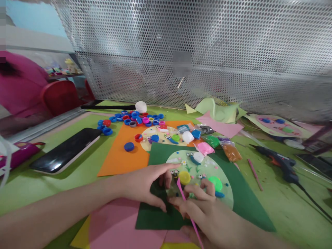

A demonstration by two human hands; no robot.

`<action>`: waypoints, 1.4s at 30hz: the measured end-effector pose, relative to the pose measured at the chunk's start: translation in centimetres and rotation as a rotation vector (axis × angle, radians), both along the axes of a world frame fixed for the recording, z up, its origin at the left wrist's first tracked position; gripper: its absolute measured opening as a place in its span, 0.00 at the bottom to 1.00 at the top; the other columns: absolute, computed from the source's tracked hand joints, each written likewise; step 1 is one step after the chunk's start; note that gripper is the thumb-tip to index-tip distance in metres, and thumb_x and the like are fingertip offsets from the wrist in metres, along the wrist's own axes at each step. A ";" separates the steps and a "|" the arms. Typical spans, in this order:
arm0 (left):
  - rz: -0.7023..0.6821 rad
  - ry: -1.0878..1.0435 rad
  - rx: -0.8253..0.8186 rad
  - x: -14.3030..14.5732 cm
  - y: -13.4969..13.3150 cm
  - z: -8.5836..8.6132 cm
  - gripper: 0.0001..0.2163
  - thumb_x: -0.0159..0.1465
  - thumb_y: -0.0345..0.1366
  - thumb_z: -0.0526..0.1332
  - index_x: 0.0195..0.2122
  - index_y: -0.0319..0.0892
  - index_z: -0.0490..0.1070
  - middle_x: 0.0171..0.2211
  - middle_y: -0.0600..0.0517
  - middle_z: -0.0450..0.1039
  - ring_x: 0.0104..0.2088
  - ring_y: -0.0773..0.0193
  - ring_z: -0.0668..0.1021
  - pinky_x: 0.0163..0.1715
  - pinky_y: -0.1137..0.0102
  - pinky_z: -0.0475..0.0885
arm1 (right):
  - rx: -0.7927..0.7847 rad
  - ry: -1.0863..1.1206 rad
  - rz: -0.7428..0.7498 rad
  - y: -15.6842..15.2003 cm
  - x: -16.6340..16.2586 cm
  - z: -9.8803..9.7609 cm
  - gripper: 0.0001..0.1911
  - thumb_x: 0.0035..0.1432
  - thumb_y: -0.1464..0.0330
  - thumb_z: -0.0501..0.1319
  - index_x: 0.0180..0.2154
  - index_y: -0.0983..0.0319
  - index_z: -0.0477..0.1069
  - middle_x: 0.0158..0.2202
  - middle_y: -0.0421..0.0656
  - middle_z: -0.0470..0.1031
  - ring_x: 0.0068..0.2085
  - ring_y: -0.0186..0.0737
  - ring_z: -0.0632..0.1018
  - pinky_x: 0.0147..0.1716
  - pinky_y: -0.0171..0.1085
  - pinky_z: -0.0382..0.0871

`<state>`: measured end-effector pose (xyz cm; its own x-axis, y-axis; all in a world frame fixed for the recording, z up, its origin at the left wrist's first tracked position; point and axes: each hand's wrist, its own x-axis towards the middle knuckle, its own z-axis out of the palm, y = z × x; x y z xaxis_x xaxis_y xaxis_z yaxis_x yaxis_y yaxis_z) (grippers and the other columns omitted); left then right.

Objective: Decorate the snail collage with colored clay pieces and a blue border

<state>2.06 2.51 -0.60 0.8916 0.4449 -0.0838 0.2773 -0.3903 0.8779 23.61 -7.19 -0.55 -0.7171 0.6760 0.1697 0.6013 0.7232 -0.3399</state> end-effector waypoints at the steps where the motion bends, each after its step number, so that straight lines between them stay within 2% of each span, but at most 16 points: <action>1: 0.000 -0.002 -0.002 0.0 0.0 0.1 0.42 0.50 0.34 0.71 0.61 0.55 0.48 0.38 0.54 0.66 0.40 0.60 0.71 0.41 0.66 0.66 | 0.002 -0.015 -0.013 0.0 0.0 0.0 0.15 0.61 0.70 0.52 0.49 0.64 0.63 0.40 0.49 0.76 0.48 0.51 0.70 0.48 0.59 0.58; 5: -0.003 -0.007 0.004 0.0 0.0 0.1 0.42 0.50 0.38 0.71 0.61 0.55 0.47 0.39 0.53 0.66 0.41 0.59 0.72 0.42 0.65 0.66 | 0.051 -0.027 -0.013 0.0 0.1 0.0 0.16 0.62 0.68 0.51 0.51 0.65 0.62 0.39 0.49 0.76 0.48 0.51 0.70 0.47 0.57 0.60; 10: -0.008 -0.017 0.006 -0.1 0.0 0.0 0.43 0.50 0.37 0.71 0.62 0.56 0.46 0.39 0.54 0.66 0.40 0.59 0.71 0.42 0.65 0.66 | 0.077 -0.011 -0.004 -0.1 -0.1 -0.5 0.13 0.63 0.63 0.53 0.46 0.62 0.65 0.41 0.46 0.76 0.47 0.48 0.71 0.50 0.55 0.58; 13: -0.006 0.000 0.007 -0.1 -0.1 0.1 0.43 0.50 0.34 0.71 0.62 0.56 0.46 0.39 0.54 0.66 0.40 0.60 0.71 0.42 0.65 0.66 | 0.011 -0.029 -0.017 -0.1 -0.1 -0.4 0.14 0.62 0.64 0.54 0.48 0.62 0.63 0.43 0.48 0.76 0.48 0.50 0.69 0.51 0.59 0.54; 16: 0.009 0.004 0.015 0.0 -0.1 0.0 0.42 0.51 0.32 0.70 0.61 0.56 0.47 0.38 0.55 0.66 0.40 0.60 0.71 0.42 0.66 0.66 | -0.027 -0.015 -0.022 -0.1 0.2 -0.2 0.18 0.62 0.66 0.53 0.53 0.63 0.58 0.39 0.48 0.76 0.50 0.52 0.68 0.50 0.62 0.54; 22: 0.059 0.015 0.060 0.6 -0.2 -0.5 0.41 0.52 0.30 0.69 0.61 0.59 0.48 0.35 0.57 0.65 0.35 0.64 0.71 0.35 0.72 0.65 | 0.039 -0.042 -0.084 0.0 0.6 -0.3 0.13 0.61 0.66 0.54 0.48 0.61 0.61 0.39 0.48 0.75 0.50 0.54 0.68 0.48 0.62 0.57; 30: 0.038 0.023 0.075 0.8 0.0 -0.6 0.39 0.55 0.30 0.67 0.61 0.58 0.45 0.33 0.58 0.65 0.33 0.67 0.69 0.31 0.74 0.63 | 0.108 -0.030 -0.041 0.0 0.8 -0.3 0.13 0.62 0.65 0.55 0.47 0.62 0.62 0.35 0.47 0.76 0.48 0.54 0.70 0.47 0.59 0.60; 38: 0.047 0.004 0.028 1.0 0.1 -0.6 0.41 0.54 0.28 0.68 0.61 0.59 0.45 0.32 0.59 0.64 0.31 0.68 0.68 0.30 0.74 0.62 | 0.081 -0.012 -0.028 0.0 0.3 -0.5 0.12 0.61 0.66 0.56 0.46 0.63 0.64 0.34 0.46 0.76 0.46 0.51 0.71 0.48 0.56 0.60; 42: 0.054 -0.033 -0.071 0.8 0.3 -0.6 0.41 0.54 0.29 0.68 0.62 0.57 0.44 0.32 0.58 0.65 0.32 0.67 0.69 0.32 0.72 0.63 | 0.126 0.002 -0.029 -0.1 0.4 -0.5 0.09 0.61 0.66 0.56 0.43 0.62 0.65 0.37 0.46 0.77 0.47 0.50 0.72 0.49 0.54 0.61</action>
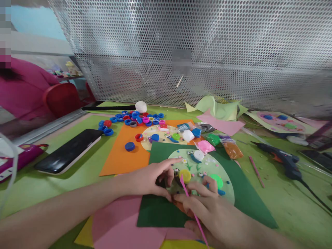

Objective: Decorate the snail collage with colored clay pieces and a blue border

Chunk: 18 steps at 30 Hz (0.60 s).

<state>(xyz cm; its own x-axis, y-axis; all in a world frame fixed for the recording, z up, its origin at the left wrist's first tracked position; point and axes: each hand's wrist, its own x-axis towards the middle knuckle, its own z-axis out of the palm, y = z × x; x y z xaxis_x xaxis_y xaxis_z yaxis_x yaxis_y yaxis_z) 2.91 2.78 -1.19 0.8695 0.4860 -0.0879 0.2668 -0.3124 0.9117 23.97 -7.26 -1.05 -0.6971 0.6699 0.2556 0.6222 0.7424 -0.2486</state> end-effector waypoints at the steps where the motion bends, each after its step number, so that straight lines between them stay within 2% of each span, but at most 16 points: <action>1: -0.002 -0.019 -0.031 -0.1 0.1 0.0 0.41 0.54 0.29 0.68 0.62 0.56 0.44 0.32 0.58 0.65 0.33 0.66 0.70 0.33 0.72 0.63 | 0.010 -0.003 0.007 0.0 0.0 0.0 0.09 0.61 0.66 0.56 0.43 0.62 0.65 0.38 0.46 0.77 0.47 0.50 0.72 0.49 0.53 0.61; 8: -0.029 -0.066 -0.056 -0.5 0.3 0.1 0.35 0.60 0.26 0.61 0.62 0.53 0.43 0.33 0.57 0.66 0.37 0.65 0.71 0.39 0.68 0.65 | 0.099 -0.001 0.039 0.1 0.1 -0.1 0.11 0.62 0.73 0.50 0.45 0.65 0.65 0.37 0.45 0.76 0.43 0.47 0.73 0.46 0.51 0.61; 15: -0.027 -0.063 -0.052 -0.3 0.1 0.3 0.33 0.60 0.26 0.60 0.62 0.50 0.45 0.33 0.56 0.66 0.37 0.65 0.72 0.40 0.68 0.66 | 0.092 -0.008 0.030 0.0 -0.2 -0.2 0.12 0.65 0.67 0.48 0.45 0.64 0.66 0.38 0.47 0.77 0.43 0.44 0.72 0.46 0.49 0.63; 18: -0.030 -0.041 -0.002 -0.4 0.1 0.3 0.32 0.61 0.28 0.60 0.62 0.50 0.44 0.33 0.56 0.67 0.36 0.65 0.72 0.36 0.70 0.66 | 0.161 -0.016 0.032 -0.1 -0.1 -0.4 0.13 0.66 0.67 0.47 0.45 0.65 0.66 0.39 0.45 0.78 0.44 0.45 0.72 0.46 0.50 0.63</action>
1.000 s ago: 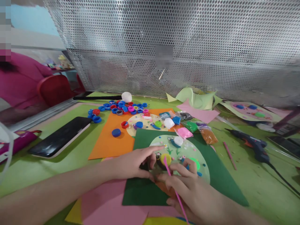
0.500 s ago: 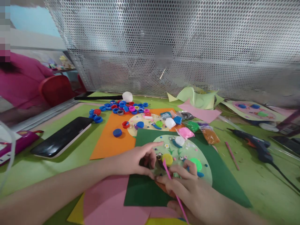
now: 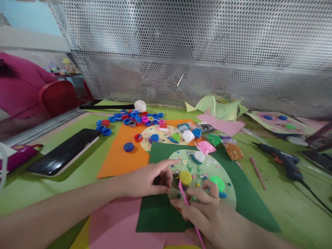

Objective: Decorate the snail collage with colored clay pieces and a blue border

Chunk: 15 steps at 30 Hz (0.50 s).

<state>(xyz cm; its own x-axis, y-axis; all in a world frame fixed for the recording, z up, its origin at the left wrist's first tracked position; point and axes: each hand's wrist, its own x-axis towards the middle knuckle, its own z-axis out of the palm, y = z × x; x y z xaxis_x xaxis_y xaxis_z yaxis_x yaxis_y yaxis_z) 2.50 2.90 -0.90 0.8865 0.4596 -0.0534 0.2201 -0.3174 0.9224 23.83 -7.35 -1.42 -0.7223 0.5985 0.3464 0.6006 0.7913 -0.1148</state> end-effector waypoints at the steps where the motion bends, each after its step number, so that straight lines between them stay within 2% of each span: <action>1: 0.001 0.008 0.012 -0.1 0.0 0.0 0.31 0.62 0.29 0.59 0.62 0.50 0.44 0.34 0.55 0.67 0.36 0.65 0.72 0.36 0.70 0.66 | 0.031 -0.001 0.005 0.0 0.1 0.0 0.13 0.66 0.67 0.47 0.45 0.64 0.66 0.40 0.45 0.78 0.45 0.45 0.72 0.47 0.49 0.62; 6: 0.021 0.018 0.052 -0.3 -0.1 -0.2 0.26 0.66 0.32 0.55 0.62 0.50 0.45 0.37 0.53 0.67 0.37 0.64 0.71 0.39 0.68 0.67 | 0.067 -0.016 0.002 0.3 0.3 0.6 0.13 0.66 0.66 0.47 0.45 0.64 0.67 0.48 0.44 0.75 0.45 0.46 0.72 0.43 0.46 0.64; 11: 0.014 0.001 0.074 -0.2 -0.1 -0.2 0.25 0.67 0.32 0.53 0.62 0.49 0.45 0.36 0.53 0.67 0.36 0.65 0.71 0.39 0.68 0.67 | 0.102 -0.059 0.005 0.3 -0.1 0.1 0.17 0.64 0.75 0.42 0.44 0.62 0.67 0.43 0.42 0.77 0.45 0.43 0.72 0.46 0.45 0.64; 15: 0.008 0.003 0.071 -0.1 0.0 -0.1 0.24 0.67 0.33 0.52 0.62 0.49 0.45 0.36 0.53 0.67 0.36 0.65 0.71 0.39 0.69 0.67 | 0.171 -0.124 -0.002 -0.1 -0.3 -0.2 0.20 0.67 0.73 0.39 0.40 0.60 0.69 0.43 0.39 0.77 0.47 0.41 0.70 0.51 0.46 0.62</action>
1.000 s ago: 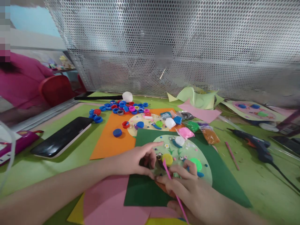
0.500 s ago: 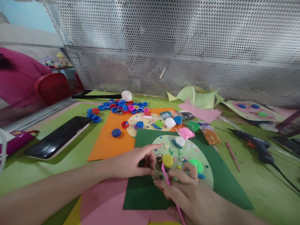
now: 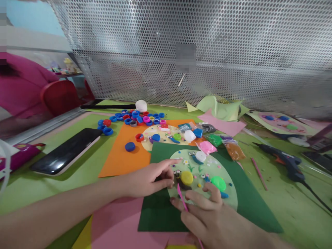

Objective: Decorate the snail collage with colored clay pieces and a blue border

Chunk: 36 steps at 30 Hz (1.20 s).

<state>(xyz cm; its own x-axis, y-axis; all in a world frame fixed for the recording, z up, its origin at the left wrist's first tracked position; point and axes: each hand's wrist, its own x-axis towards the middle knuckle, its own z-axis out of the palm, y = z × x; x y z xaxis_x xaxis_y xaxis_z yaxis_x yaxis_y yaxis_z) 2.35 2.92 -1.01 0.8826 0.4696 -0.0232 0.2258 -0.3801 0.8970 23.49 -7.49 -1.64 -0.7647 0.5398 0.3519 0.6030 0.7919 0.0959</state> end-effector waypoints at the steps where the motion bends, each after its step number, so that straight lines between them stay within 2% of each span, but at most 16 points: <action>1: 0.003 0.005 -0.001 0.0 0.0 0.0 0.24 0.67 0.33 0.52 0.62 0.49 0.45 0.36 0.53 0.67 0.36 0.65 0.71 0.39 0.68 0.67 | 0.004 -0.007 -0.001 0.0 0.1 0.1 0.20 0.67 0.72 0.39 0.41 0.60 0.69 0.42 0.40 0.77 0.47 0.41 0.70 0.51 0.46 0.61; 5: 0.010 -0.005 -0.002 0.0 0.0 -0.1 0.22 0.68 0.35 0.51 0.62 0.48 0.45 0.36 0.53 0.67 0.37 0.64 0.72 0.40 0.67 0.67 | -0.013 0.010 0.034 0.4 0.5 1.0 0.19 0.68 0.67 0.40 0.47 0.64 0.67 0.39 0.40 0.78 0.45 0.42 0.72 0.50 0.44 0.61; 7: 0.014 -0.003 0.003 -0.1 -0.1 -0.2 0.22 0.69 0.35 0.50 0.62 0.48 0.45 0.37 0.52 0.67 0.37 0.64 0.72 0.41 0.67 0.67 | -0.038 0.023 0.048 0.6 0.6 1.0 0.19 0.68 0.64 0.42 0.46 0.63 0.68 0.43 0.39 0.77 0.46 0.42 0.72 0.52 0.43 0.58; 11: 0.025 0.017 0.010 -0.2 -0.2 -0.1 0.22 0.68 0.34 0.51 0.62 0.47 0.46 0.37 0.52 0.68 0.37 0.64 0.72 0.41 0.67 0.68 | -0.071 0.145 0.020 0.6 0.1 0.2 0.20 0.68 0.66 0.41 0.38 0.59 0.70 0.47 0.34 0.75 0.46 0.39 0.72 0.57 0.43 0.49; 13: 0.028 0.015 0.012 -0.1 -0.2 0.0 0.22 0.68 0.34 0.51 0.62 0.46 0.46 0.37 0.52 0.68 0.37 0.64 0.72 0.41 0.67 0.68 | -0.109 0.155 0.016 0.5 0.0 -0.1 0.17 0.67 0.65 0.43 0.37 0.59 0.70 0.46 0.35 0.76 0.46 0.40 0.73 0.57 0.44 0.51; 15: 0.028 0.007 0.020 -0.1 -0.2 0.0 0.21 0.68 0.34 0.51 0.61 0.45 0.48 0.36 0.52 0.68 0.36 0.64 0.72 0.41 0.67 0.68 | -0.166 0.127 0.002 0.5 0.0 0.2 0.14 0.66 0.64 0.47 0.43 0.60 0.69 0.44 0.38 0.77 0.46 0.42 0.73 0.55 0.44 0.56; 18: 0.021 -0.011 0.028 -0.1 -0.2 -0.1 0.23 0.66 0.32 0.53 0.61 0.46 0.48 0.37 0.51 0.68 0.37 0.63 0.72 0.41 0.66 0.68 | -0.255 0.114 -0.021 0.7 0.1 1.0 0.16 0.64 0.65 0.49 0.52 0.61 0.62 0.38 0.41 0.78 0.47 0.45 0.73 0.51 0.46 0.61; 21: -0.008 -0.029 0.050 -0.3 -0.3 -0.2 0.27 0.63 0.29 0.54 0.61 0.46 0.45 0.38 0.51 0.69 0.39 0.63 0.73 0.41 0.67 0.69 | -0.269 0.167 -0.020 0.8 0.2 1.5 0.15 0.62 0.68 0.50 0.51 0.62 0.61 0.31 0.42 0.78 0.45 0.47 0.73 0.47 0.46 0.63; 24: -0.077 -0.096 0.173 -0.7 -0.6 0.1 0.30 0.60 0.24 0.52 0.62 0.46 0.41 0.38 0.50 0.71 0.39 0.63 0.74 0.42 0.67 0.70 | -0.205 0.200 -0.023 0.8 0.8 1.4 0.10 0.60 0.72 0.50 0.43 0.61 0.64 0.30 0.43 0.77 0.44 0.47 0.73 0.46 0.46 0.62; 26: -0.135 -0.171 0.329 -0.9 -0.8 0.3 0.34 0.58 0.22 0.51 0.63 0.46 0.38 0.39 0.49 0.74 0.40 0.61 0.76 0.44 0.65 0.70 | -0.145 0.224 -0.023 0.9 1.6 1.3 0.08 0.60 0.73 0.49 0.40 0.60 0.63 0.32 0.44 0.76 0.43 0.47 0.73 0.46 0.48 0.60; 28: -0.180 -0.238 0.508 -1.0 -1.0 0.3 0.37 0.55 0.21 0.51 0.63 0.46 0.37 0.40 0.48 0.76 0.41 0.58 0.76 0.44 0.64 0.69 | -0.084 0.259 -0.006 1.1 2.5 1.3 0.10 0.63 0.69 0.45 0.43 0.61 0.61 0.34 0.46 0.75 0.42 0.47 0.73 0.45 0.49 0.58; 30: -0.242 -0.278 0.647 -1.1 -1.0 0.2 0.39 0.53 0.20 0.51 0.64 0.46 0.35 0.42 0.48 0.76 0.40 0.56 0.77 0.41 0.63 0.69 | -0.039 0.302 -0.003 1.4 3.2 1.5 0.15 0.66 0.64 0.39 0.47 0.61 0.58 0.35 0.47 0.73 0.40 0.46 0.73 0.43 0.48 0.57; 33: -0.346 -0.269 0.731 -0.9 -0.9 0.0 0.41 0.52 0.21 0.51 0.64 0.45 0.30 0.43 0.47 0.76 0.39 0.54 0.77 0.36 0.63 0.69 | -0.042 0.358 -0.063 1.8 3.8 2.0 0.20 0.67 0.60 0.34 0.47 0.60 0.58 0.34 0.45 0.72 0.37 0.44 0.73 0.41 0.46 0.57; 36: -0.352 -0.232 0.746 -0.9 -1.0 -0.1 0.41 0.53 0.21 0.50 0.64 0.44 0.28 0.43 0.47 0.76 0.39 0.53 0.76 0.36 0.62 0.68 | -0.036 0.395 -0.110 2.1 4.5 2.3 0.20 0.67 0.58 0.35 0.46 0.60 0.59 0.35 0.45 0.73 0.37 0.44 0.73 0.41 0.45 0.57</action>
